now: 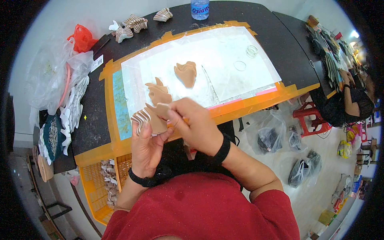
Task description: Stacking and bundling material cutout components for shoe manufacturing.
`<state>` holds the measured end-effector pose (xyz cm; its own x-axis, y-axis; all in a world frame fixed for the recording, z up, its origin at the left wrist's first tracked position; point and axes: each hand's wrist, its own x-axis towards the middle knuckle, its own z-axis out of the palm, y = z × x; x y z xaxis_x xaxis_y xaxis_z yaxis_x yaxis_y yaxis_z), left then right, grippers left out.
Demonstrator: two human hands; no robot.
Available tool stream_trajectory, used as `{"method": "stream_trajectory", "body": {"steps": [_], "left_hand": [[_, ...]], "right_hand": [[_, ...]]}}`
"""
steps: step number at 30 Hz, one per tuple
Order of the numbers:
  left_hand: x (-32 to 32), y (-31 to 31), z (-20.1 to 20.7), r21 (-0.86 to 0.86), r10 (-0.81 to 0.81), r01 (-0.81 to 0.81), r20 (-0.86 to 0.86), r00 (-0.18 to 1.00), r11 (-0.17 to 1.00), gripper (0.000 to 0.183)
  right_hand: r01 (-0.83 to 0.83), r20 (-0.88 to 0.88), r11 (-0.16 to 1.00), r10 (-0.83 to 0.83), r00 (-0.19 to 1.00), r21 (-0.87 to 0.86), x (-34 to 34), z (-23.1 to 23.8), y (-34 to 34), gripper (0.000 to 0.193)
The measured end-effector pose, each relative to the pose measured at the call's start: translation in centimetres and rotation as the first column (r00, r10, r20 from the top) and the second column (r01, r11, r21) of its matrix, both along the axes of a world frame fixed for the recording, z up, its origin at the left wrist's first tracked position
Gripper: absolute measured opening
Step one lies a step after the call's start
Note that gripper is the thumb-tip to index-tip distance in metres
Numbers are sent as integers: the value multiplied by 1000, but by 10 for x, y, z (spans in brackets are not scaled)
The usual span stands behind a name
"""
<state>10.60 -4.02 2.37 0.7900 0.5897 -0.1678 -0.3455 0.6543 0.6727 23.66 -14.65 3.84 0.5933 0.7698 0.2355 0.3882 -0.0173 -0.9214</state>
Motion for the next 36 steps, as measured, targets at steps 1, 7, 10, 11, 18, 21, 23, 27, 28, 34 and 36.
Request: {"method": "stream_trajectory", "body": {"steps": [1,7,10,11,18,21,23,27,28,34,36], "left_hand": [[-2,2,-4,-5,-17,17,8,1000,1000,42],[-5,5,-4,-13,-37,37,1,999,999,42],[-6,7,-5,3,-16,16,15,1000,1000,41],[-7,8,-5,23,-8,7,20,1000,1000,41],[-10,8,-8,34,97,-98,25,995,995,39],[-14,8,-7,47,122,-121,-4,993,991,39],[-16,10,-9,41,141,-141,8,990,989,38],[-14,16,-8,0,116,-116,10,993,993,38],[-16,18,-11,-40,92,-91,27,995,995,39],[-14,27,-13,-170,60,-48,67,996,984,38],[-13,28,-12,-235,62,-40,87,994,971,39]], "right_hand": [[85,161,996,-90,983,34,8,-10,1,15],[220,-17,972,-222,975,-84,65,-11,15,19],[287,376,952,-228,898,-106,49,4,13,26],[199,345,979,-169,923,-53,40,6,12,33],[-62,292,998,57,955,9,-26,-10,21,28],[-33,118,998,27,993,47,-30,-13,25,24],[13,331,997,-37,943,75,-28,-10,27,18],[14,-62,999,-16,998,-32,-15,3,31,12],[-7,-121,996,-4,993,-88,-5,9,34,13],[113,302,977,-54,952,-181,14,8,45,28],[-74,300,993,97,949,-90,-5,13,39,36]]}}
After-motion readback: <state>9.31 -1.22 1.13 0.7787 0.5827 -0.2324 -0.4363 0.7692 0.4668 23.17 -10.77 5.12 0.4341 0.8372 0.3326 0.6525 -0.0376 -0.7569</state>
